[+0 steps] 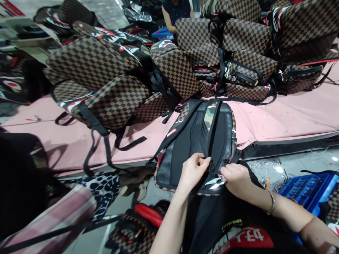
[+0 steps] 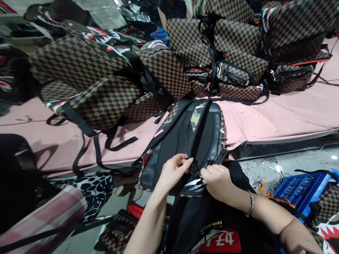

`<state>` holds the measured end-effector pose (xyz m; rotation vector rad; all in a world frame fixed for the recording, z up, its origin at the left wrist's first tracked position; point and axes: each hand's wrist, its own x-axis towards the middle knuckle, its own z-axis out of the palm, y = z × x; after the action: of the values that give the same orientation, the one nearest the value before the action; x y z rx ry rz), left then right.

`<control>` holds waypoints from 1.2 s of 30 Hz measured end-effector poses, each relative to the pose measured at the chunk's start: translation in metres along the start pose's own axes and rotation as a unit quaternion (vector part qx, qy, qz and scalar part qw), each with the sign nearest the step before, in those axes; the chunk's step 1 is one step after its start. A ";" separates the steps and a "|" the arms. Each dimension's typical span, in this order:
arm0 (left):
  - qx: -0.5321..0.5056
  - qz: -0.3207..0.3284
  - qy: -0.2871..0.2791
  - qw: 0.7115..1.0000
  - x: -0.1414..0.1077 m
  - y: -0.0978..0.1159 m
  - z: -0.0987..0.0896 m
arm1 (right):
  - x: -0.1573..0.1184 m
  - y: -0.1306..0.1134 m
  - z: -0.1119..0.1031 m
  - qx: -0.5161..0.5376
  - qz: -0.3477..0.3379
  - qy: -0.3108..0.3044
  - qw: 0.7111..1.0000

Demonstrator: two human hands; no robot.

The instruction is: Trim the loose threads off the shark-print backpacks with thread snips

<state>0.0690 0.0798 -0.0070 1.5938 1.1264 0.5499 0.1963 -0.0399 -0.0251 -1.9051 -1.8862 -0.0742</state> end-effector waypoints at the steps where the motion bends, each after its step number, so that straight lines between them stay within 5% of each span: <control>1: -0.032 0.001 0.009 0.999 0.001 0.001 0.003 | -0.001 -0.002 -0.001 0.007 0.023 -0.008 1.000; 4: -0.208 -0.021 0.051 0.977 0.002 0.004 0.009 | -0.006 -0.010 -0.007 0.079 0.088 -0.051 0.992; 7: -0.375 -0.080 0.058 0.922 0.002 0.004 0.011 | -0.013 -0.012 -0.016 0.207 0.133 -0.090 0.965; 12: -0.443 -0.121 0.052 0.887 0.000 0.001 0.012 | -0.010 0.009 -0.028 0.337 0.185 -0.025 0.923; 16: -0.424 -0.110 0.027 0.898 -0.004 0.005 0.014 | 0.010 0.036 -0.029 0.289 0.113 0.028 0.950; 22: -0.404 -0.114 0.020 0.907 -0.007 0.010 0.015 | 0.038 0.048 -0.032 0.249 -0.047 0.013 0.967; 36: -0.395 -0.113 -0.015 0.912 -0.006 0.008 0.014 | 0.053 0.060 -0.039 0.246 -0.148 -0.038 0.957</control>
<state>0.0806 0.0675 -0.0037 0.7565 0.8785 0.7053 0.2682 -0.0014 0.0115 -1.3037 -1.9953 0.3489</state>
